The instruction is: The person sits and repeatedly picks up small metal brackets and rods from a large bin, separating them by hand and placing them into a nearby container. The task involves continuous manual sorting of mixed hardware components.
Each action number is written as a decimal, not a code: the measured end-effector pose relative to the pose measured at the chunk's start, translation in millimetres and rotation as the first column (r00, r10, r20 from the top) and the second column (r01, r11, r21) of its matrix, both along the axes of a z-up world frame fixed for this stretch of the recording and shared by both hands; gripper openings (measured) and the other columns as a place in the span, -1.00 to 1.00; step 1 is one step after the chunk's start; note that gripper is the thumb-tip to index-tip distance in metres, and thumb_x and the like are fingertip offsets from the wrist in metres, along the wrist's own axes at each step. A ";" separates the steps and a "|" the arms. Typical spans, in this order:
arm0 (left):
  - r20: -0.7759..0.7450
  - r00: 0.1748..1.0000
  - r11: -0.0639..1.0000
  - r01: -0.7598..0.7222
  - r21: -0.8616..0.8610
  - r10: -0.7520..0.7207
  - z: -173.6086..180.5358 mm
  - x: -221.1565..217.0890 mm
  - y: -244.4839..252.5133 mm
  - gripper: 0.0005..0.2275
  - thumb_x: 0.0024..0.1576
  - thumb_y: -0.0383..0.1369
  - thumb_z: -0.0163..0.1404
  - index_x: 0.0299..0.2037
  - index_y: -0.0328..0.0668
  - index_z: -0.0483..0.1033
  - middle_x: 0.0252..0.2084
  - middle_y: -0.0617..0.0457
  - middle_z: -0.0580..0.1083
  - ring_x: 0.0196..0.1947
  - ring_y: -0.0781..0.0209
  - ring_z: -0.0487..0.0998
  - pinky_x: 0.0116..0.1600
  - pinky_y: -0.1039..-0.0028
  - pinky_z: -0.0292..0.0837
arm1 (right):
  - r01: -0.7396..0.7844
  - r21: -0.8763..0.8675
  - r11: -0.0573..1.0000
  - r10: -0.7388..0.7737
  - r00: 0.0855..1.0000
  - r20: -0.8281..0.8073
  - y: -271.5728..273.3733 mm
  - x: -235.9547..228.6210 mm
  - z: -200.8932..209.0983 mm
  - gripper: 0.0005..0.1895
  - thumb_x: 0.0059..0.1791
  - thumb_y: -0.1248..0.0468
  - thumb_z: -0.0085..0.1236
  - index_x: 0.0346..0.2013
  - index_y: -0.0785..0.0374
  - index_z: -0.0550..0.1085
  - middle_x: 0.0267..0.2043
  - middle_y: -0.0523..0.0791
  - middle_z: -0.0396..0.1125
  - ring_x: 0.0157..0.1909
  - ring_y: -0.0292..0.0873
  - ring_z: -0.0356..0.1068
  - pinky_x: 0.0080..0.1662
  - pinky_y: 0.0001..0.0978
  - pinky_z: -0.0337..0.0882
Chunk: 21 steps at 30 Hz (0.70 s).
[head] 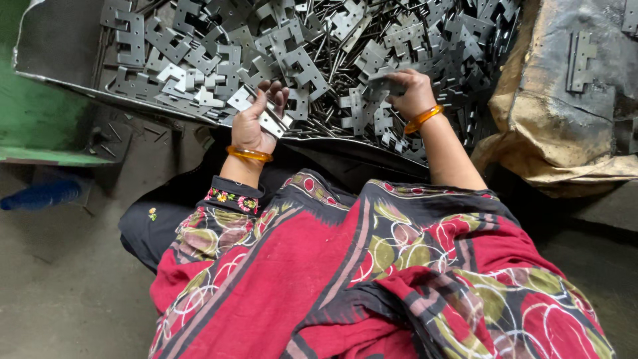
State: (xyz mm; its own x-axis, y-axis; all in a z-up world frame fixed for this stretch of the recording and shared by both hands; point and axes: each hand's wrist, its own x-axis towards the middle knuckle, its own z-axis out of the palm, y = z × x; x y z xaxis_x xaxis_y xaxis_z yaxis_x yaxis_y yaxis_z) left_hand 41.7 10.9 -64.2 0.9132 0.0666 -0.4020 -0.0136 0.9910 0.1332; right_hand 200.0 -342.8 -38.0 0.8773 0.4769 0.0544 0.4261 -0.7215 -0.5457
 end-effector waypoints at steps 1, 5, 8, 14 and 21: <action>0.012 1.000 0.999 0.014 0.049 -0.015 2.9 -2.2 0.5 -0.83 0.28 -0.54 -0.06 0.04 -0.42 0.43 0.01 -0.21 0.50 0.10 -0.13 0.55 0.14 0.40 0.60 | -0.024 -0.016 1.000 0.025 0.998 0.061 -0.1 -0.4 1.4 -0.45 -0.24 0.44 0.51 0.03 0.13 0.62 0.10 0.03 0.47 0.06 -0.04 0.51 0.11 -0.31 0.55; 0.020 0.999 0.968 0.032 0.251 -0.039 15.2 -9.6 -0.3 -0.84 0.31 -0.54 -0.01 0.06 -0.39 0.44 -0.05 -0.20 0.48 0.05 -0.14 0.57 0.07 0.33 0.55 | 0.155 0.050 0.987 -0.153 0.987 -0.052 -17.3 8.8 21.1 -0.45 -0.24 0.57 0.36 0.04 0.27 0.62 0.03 0.03 0.47 -0.10 -0.09 0.54 -0.07 -0.36 0.59; 0.052 0.998 0.957 0.017 0.288 -0.034 21.5 -13.6 -3.5 -0.81 0.35 -0.49 -0.04 0.11 -0.42 0.45 -0.06 -0.25 0.50 -0.01 -0.07 0.55 0.13 0.27 0.55 | 0.509 0.225 0.831 -0.321 0.768 -0.554 -31.1 0.8 37.7 -0.56 -0.13 0.58 0.25 0.04 0.39 0.58 -0.11 0.00 0.53 -0.24 -0.18 0.55 -0.17 -0.42 0.56; 0.213 0.940 0.954 0.226 0.196 -0.266 41.9 -10.6 -30.7 -0.75 0.35 -0.47 -0.12 0.16 -0.49 0.40 0.07 -0.25 0.50 0.13 -0.14 0.53 0.26 0.13 0.50 | 0.701 0.486 0.522 0.130 0.498 -0.857 3.0 -58.9 64.0 -0.55 -0.16 0.59 -0.02 0.00 0.39 0.54 -0.15 0.01 0.50 -0.20 -0.13 0.55 -0.10 -0.36 0.56; 0.238 0.819 0.848 0.529 0.043 -0.523 42.5 -7.2 -71.1 -0.60 0.35 -0.36 -0.25 0.36 -0.42 0.20 0.28 -0.25 0.39 0.25 -0.11 0.47 0.35 0.09 0.39 | -0.436 0.238 0.868 0.385 0.893 0.234 56.6 -83.0 120.3 -0.74 -0.28 0.40 0.26 -0.31 0.15 0.62 -0.08 -0.07 0.41 0.18 0.07 0.35 0.15 -0.01 0.38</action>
State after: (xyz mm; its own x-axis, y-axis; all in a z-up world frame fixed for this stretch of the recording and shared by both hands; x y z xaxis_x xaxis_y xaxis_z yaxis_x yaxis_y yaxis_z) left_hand 34.4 -60.2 -21.7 0.8727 -0.4577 -0.1703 0.4834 0.8591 0.1683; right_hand 116.9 -286.1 82.3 0.5690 0.7344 0.3700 0.7563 -0.2906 -0.5861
